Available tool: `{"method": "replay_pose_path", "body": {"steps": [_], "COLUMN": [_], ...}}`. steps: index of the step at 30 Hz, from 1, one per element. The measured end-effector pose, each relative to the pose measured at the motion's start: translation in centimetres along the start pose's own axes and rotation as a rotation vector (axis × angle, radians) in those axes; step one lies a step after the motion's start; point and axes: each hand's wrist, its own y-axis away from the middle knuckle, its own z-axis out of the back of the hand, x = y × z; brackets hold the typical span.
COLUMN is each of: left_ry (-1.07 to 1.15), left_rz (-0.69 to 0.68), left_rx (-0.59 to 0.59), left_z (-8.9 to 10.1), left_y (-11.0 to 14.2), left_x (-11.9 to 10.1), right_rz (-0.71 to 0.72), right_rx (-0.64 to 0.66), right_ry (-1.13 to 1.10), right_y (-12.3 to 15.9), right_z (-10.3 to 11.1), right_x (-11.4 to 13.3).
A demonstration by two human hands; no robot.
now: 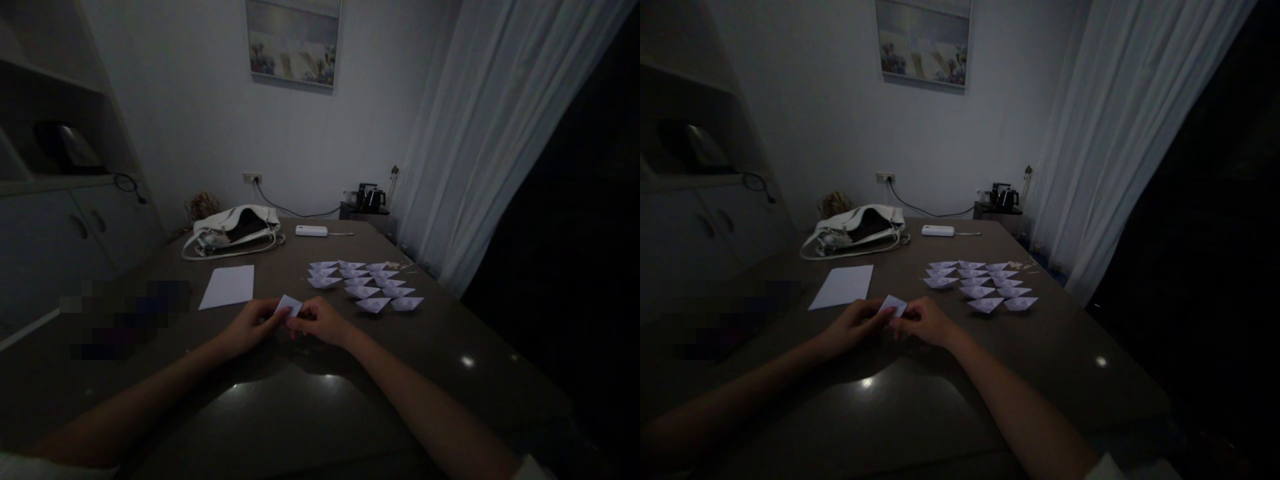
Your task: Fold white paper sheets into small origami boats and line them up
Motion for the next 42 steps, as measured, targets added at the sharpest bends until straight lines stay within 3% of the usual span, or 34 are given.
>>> {"method": "replay_pose_path", "body": {"steps": [8,13,17,25,29,32,36,42], "left_ry": [0.056,0.006,0.074,0.082,-0.033,-0.057,-0.094,-0.061], "left_rz": [0.053,0.083,0.112,0.079,0.081,0.007,-0.036,-0.022], "left_rx": [-0.039,-0.075,-0.049,0.001,-0.008,0.009,-0.018,-0.079], "left_z": [0.0,0.0,0.0,0.0,-0.1,-0.1,-0.1,0.1], "left_y": [0.0,-0.1,-0.2,-0.2,-0.2,-0.2,-0.1,-0.2], "left_x": [0.7,0.8,0.7,0.7,0.9,0.8,0.7,1.0], "right_rz": [-0.005,0.059,0.098,0.045,0.01,0.007,0.01,0.085], "right_rx": [0.049,-0.118,-0.158,-0.014,-0.004,-0.008,-0.022,-0.091], "right_ry": [0.003,0.118,0.156,0.16,0.155,0.173,0.253,0.582], "right_y": [0.2,0.1,0.2,0.3,0.3,0.4,0.4,0.7], "right_z": [-0.1,-0.1,0.1,-0.1,-0.1,0.0,0.0,-0.1], "right_x": [0.1,-0.1,0.2,0.2,0.2,0.1,0.2,1.0]}}
